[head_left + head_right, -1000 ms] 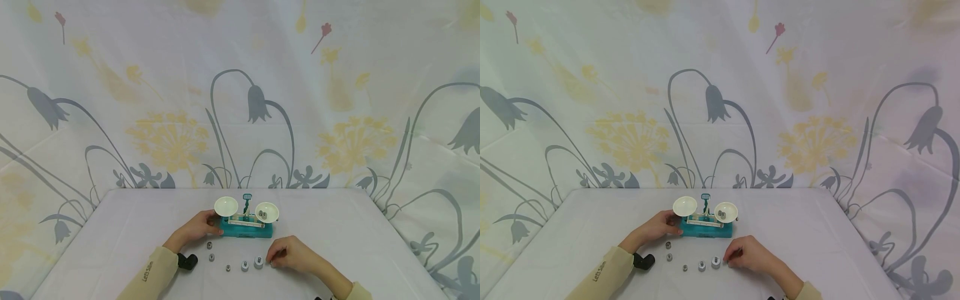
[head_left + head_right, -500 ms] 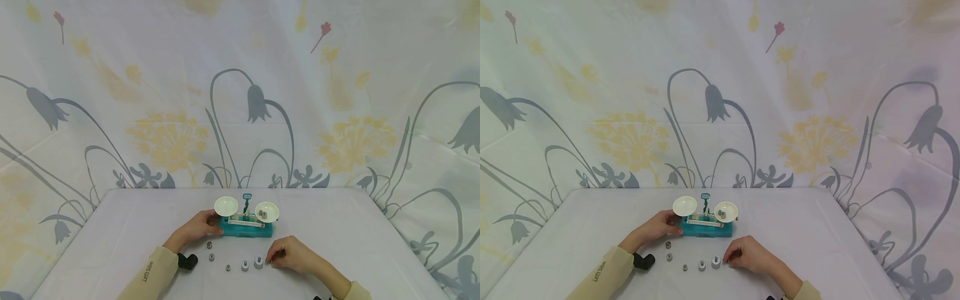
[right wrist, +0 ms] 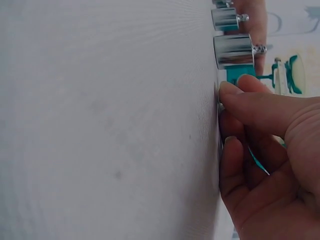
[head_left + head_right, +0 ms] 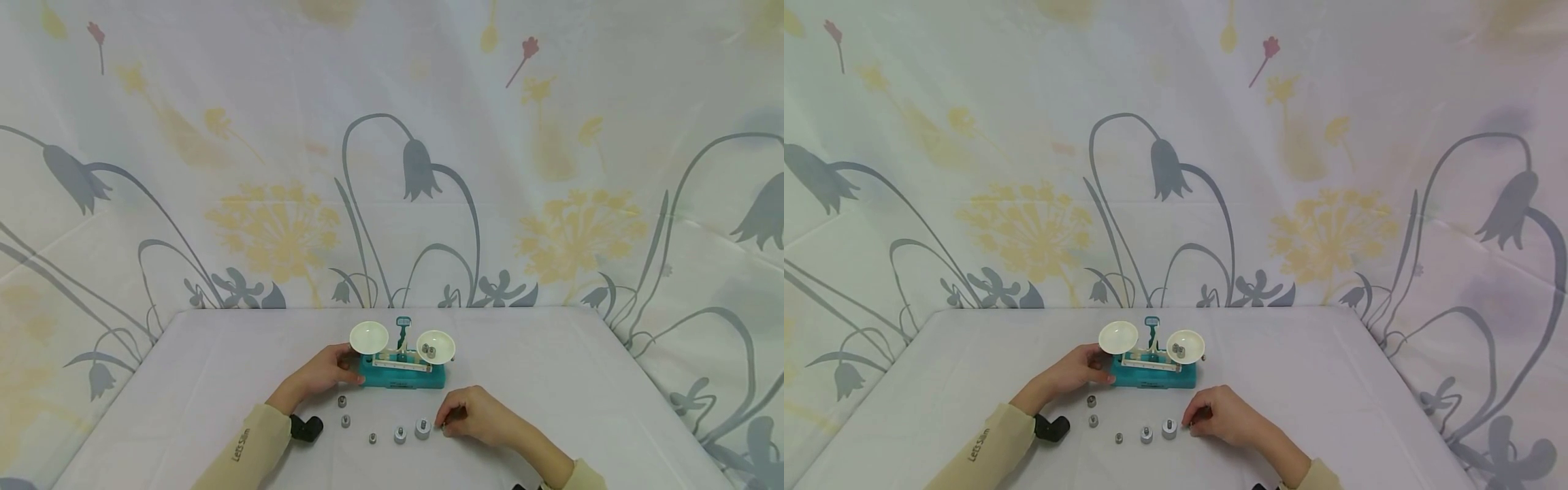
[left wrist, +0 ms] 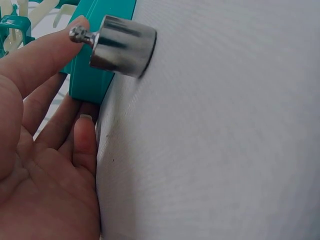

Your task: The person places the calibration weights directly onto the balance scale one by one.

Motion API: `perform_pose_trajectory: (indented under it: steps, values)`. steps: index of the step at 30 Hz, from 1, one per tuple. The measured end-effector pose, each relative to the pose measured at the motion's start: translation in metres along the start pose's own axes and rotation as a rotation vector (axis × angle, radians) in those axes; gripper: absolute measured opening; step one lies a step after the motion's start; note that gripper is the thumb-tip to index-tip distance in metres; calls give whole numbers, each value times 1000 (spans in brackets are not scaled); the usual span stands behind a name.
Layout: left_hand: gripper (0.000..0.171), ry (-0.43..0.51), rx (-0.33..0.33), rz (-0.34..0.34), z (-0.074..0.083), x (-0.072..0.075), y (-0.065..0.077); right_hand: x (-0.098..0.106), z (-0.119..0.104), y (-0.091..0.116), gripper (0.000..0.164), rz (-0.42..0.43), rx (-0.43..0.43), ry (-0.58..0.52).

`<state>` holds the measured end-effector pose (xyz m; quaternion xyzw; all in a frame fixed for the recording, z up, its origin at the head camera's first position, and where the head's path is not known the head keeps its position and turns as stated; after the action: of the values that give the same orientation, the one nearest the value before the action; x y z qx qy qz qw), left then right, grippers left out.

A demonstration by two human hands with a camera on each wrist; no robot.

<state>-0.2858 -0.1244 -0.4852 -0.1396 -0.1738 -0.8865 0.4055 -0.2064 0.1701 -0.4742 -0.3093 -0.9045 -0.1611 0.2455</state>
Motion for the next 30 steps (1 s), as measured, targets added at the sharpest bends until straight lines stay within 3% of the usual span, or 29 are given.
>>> perform_pose_trajectory:
  steps: [21, 30]
  values:
    - [67, 13, -24, -18, -2, 0, -2, 8, -4, 3, 13, 64, 3, 55]
    - [69, 14, 0, 0, 1, 0, 1, 14, -7, 3, 16, 63, 4, 69]
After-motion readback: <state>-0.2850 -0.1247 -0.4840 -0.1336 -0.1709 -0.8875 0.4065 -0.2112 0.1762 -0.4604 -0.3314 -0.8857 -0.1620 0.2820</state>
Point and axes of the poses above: each hand's wrist, its own y-axis away from the middle knuckle, its own x-axis out of the back of the hand, z = x × y, the point moved 4 cm from there along -y, towards the middle knuckle, and after that the axes turned 13 degrees about -z, right-handed, at the moved point
